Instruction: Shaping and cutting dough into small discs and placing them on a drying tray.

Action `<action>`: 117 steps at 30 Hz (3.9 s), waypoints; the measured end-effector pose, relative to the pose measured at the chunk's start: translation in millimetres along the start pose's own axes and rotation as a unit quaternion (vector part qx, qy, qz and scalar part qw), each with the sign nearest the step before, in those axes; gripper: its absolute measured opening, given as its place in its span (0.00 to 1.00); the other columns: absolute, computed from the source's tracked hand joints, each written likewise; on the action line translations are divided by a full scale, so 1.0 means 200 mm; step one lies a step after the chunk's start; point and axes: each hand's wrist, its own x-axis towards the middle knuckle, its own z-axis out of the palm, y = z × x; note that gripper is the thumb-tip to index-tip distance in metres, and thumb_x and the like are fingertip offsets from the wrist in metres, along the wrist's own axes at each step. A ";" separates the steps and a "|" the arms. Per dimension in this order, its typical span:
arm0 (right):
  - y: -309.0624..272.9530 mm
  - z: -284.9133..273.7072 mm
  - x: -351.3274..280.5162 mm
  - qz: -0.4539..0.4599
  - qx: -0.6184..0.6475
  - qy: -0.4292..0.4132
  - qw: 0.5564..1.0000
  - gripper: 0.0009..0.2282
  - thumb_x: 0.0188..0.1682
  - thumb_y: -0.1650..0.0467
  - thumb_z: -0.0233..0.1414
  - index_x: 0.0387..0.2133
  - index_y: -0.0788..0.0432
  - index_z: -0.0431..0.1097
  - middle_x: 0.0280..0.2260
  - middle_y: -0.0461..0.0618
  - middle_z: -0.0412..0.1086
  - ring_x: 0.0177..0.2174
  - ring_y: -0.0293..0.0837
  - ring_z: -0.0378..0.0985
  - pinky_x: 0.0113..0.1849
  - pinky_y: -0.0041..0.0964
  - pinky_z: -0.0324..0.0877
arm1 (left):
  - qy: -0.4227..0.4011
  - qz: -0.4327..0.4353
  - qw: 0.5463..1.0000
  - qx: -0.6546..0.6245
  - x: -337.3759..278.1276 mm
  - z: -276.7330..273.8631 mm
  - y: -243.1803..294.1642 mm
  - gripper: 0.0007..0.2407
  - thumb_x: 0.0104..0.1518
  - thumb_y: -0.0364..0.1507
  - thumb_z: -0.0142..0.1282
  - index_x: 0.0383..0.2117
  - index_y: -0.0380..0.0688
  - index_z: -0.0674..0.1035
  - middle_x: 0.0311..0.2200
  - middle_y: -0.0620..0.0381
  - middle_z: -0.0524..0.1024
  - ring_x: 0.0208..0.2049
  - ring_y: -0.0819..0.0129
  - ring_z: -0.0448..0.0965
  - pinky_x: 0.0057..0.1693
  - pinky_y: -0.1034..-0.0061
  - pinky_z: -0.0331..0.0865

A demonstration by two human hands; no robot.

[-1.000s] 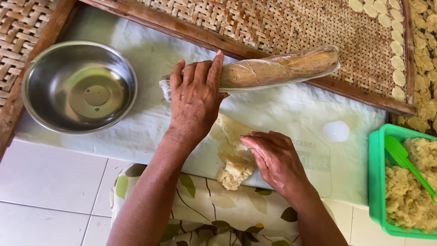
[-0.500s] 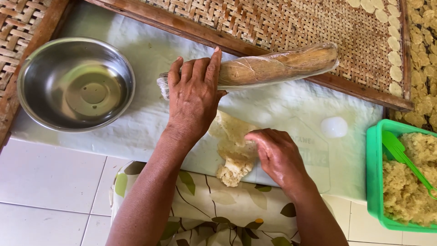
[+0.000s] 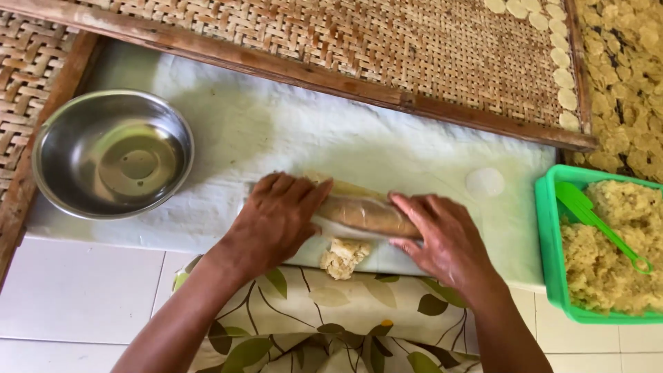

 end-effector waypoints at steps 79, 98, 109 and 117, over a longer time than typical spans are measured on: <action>0.03 0.10 -0.12 -0.060 0.151 0.018 0.987 0.28 0.43 0.60 0.60 0.57 0.54 0.65 0.45 0.53 0.73 0.47 0.54 0.75 0.53 0.54 0.64 | -0.022 0.008 0.985 0.173 -0.11 0.07 0.00 0.30 0.55 0.48 0.53 0.63 0.48 0.66 0.53 0.52 0.72 0.59 0.59 0.66 0.68 0.46 0.48; 0.26 0.17 0.44 -0.036 -0.008 0.179 0.983 0.15 0.62 0.64 0.45 0.61 0.45 0.67 0.68 0.56 0.52 0.70 0.62 0.44 0.64 0.75 0.34 | 0.065 -0.066 0.988 0.120 0.41 0.09 -0.29 0.29 0.71 0.45 0.39 0.74 0.48 0.53 0.75 0.44 0.40 0.74 0.47 0.32 0.66 0.23 0.29; 0.31 0.12 0.61 -0.052 -0.007 0.215 0.975 0.21 0.64 0.64 0.51 0.71 0.46 0.60 0.73 0.57 0.45 0.72 0.63 0.38 0.67 0.75 0.29 | 0.083 -0.109 0.982 0.133 0.52 0.05 -0.34 0.32 0.70 0.42 0.49 0.77 0.57 0.49 0.76 0.43 0.37 0.75 0.40 0.30 0.66 0.18 0.26; 0.28 0.16 0.55 -0.046 -0.012 0.176 0.983 0.26 0.63 0.65 0.50 0.74 0.41 0.51 0.75 0.57 0.36 0.73 0.65 0.31 0.66 0.76 0.28 | 0.053 -0.121 0.983 0.127 0.43 0.09 -0.28 0.30 0.70 0.42 0.45 0.75 0.62 0.45 0.75 0.44 0.34 0.74 0.42 0.26 0.65 0.19 0.24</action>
